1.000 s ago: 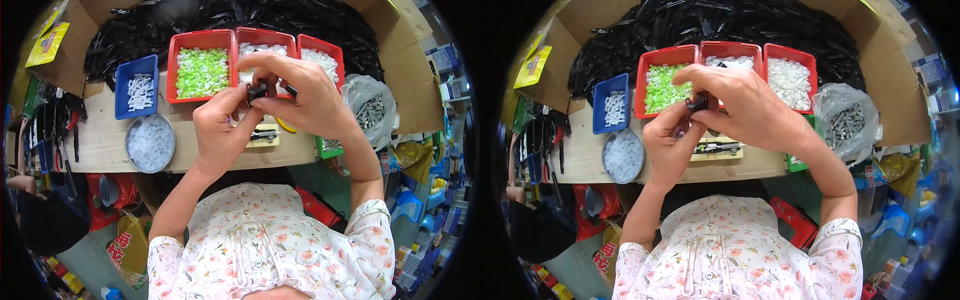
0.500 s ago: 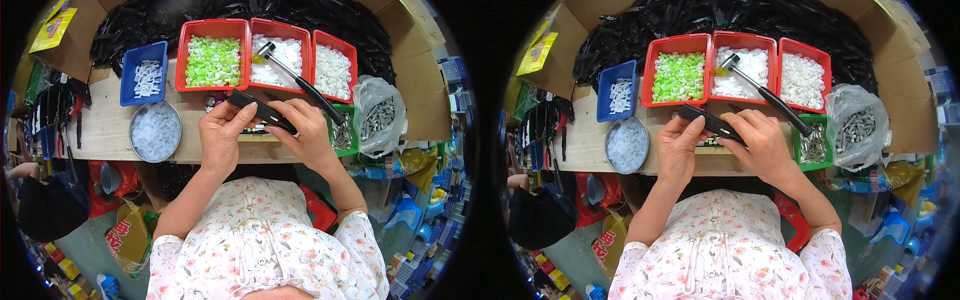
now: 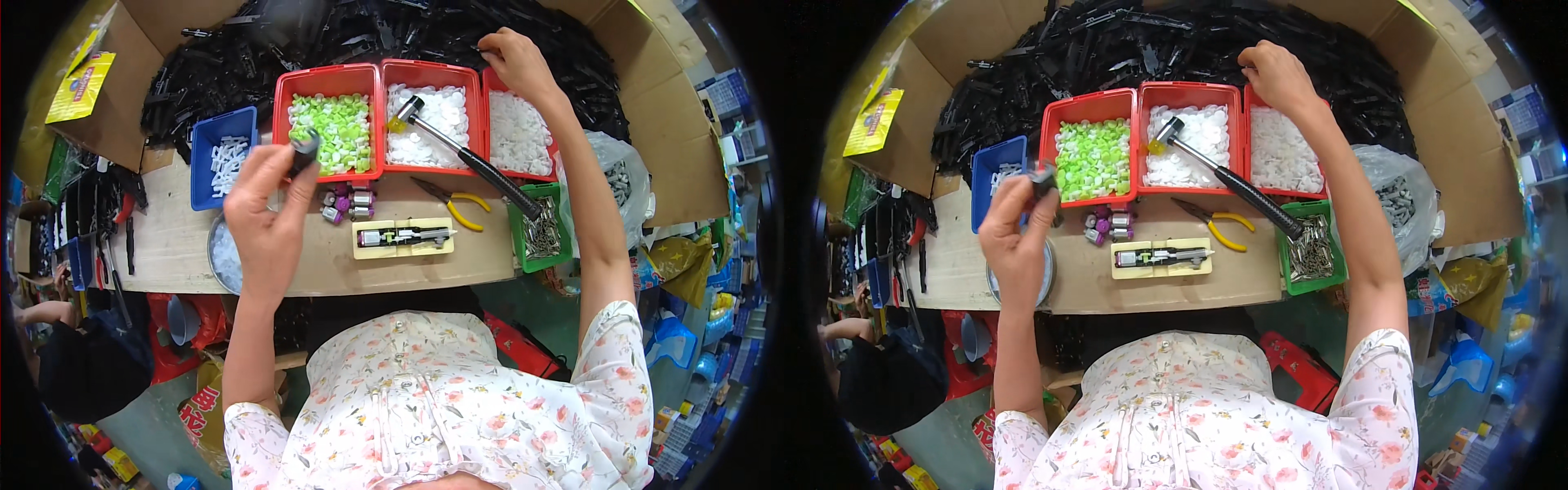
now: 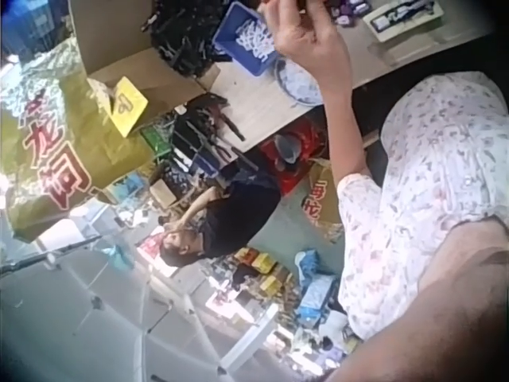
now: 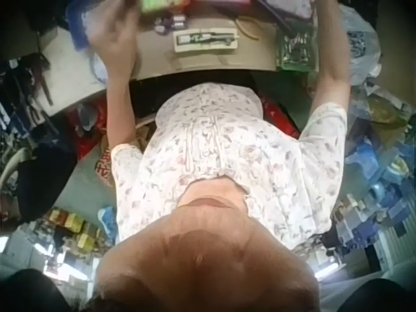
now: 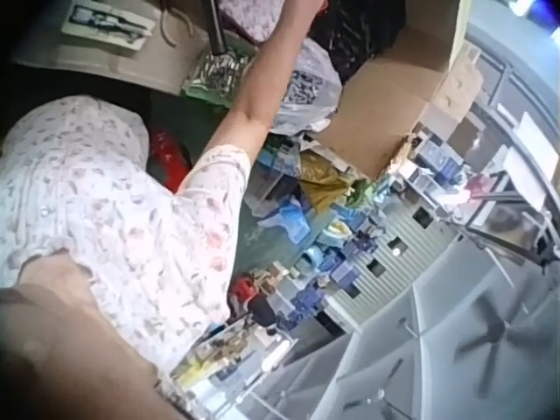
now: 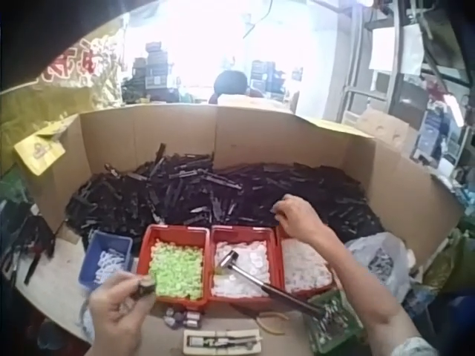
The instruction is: The recorder is assembling small colorful plastic parts into a yellow base unit at a factory workbench.
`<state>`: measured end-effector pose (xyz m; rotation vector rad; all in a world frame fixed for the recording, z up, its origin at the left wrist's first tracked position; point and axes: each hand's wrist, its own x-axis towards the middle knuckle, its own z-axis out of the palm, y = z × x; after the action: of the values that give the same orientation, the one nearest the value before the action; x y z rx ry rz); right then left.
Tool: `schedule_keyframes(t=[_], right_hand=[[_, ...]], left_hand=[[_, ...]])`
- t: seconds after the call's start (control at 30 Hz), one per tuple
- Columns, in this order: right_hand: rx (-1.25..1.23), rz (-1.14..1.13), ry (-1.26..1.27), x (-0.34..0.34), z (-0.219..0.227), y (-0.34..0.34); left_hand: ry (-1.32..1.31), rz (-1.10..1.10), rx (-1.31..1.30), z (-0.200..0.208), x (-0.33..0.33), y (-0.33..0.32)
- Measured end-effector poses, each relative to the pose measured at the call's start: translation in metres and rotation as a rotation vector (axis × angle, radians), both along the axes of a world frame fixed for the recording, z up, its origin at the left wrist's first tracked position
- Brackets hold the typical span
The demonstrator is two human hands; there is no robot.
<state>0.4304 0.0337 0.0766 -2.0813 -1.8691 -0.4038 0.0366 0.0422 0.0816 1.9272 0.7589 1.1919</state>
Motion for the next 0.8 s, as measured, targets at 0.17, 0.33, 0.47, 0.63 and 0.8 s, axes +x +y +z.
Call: schedule_keyframes(t=[0.17,0.33,0.47,0.63,0.8], right_hand=[[-0.060,0.013,-0.085,0.033,-0.026,0.052],[-0.130,0.107,-0.147,0.040,-0.034,0.077],[-0.092,0.113,-0.100,0.048,-0.033,0.082],[0.406,0.181,0.034,0.016,0.022,0.048],[0.499,0.190,0.279,-0.069,0.070,-0.016]], left_hand=[[0.270,-0.047,0.246,-0.011,-0.006,-0.005],[0.511,-0.162,0.369,-0.026,-0.011,-0.010],[0.616,-0.142,0.411,-0.041,-0.014,-0.011],[0.704,-0.157,0.421,-0.054,-0.016,-0.015],[0.628,-0.147,0.401,-0.047,-0.019,-0.022]])
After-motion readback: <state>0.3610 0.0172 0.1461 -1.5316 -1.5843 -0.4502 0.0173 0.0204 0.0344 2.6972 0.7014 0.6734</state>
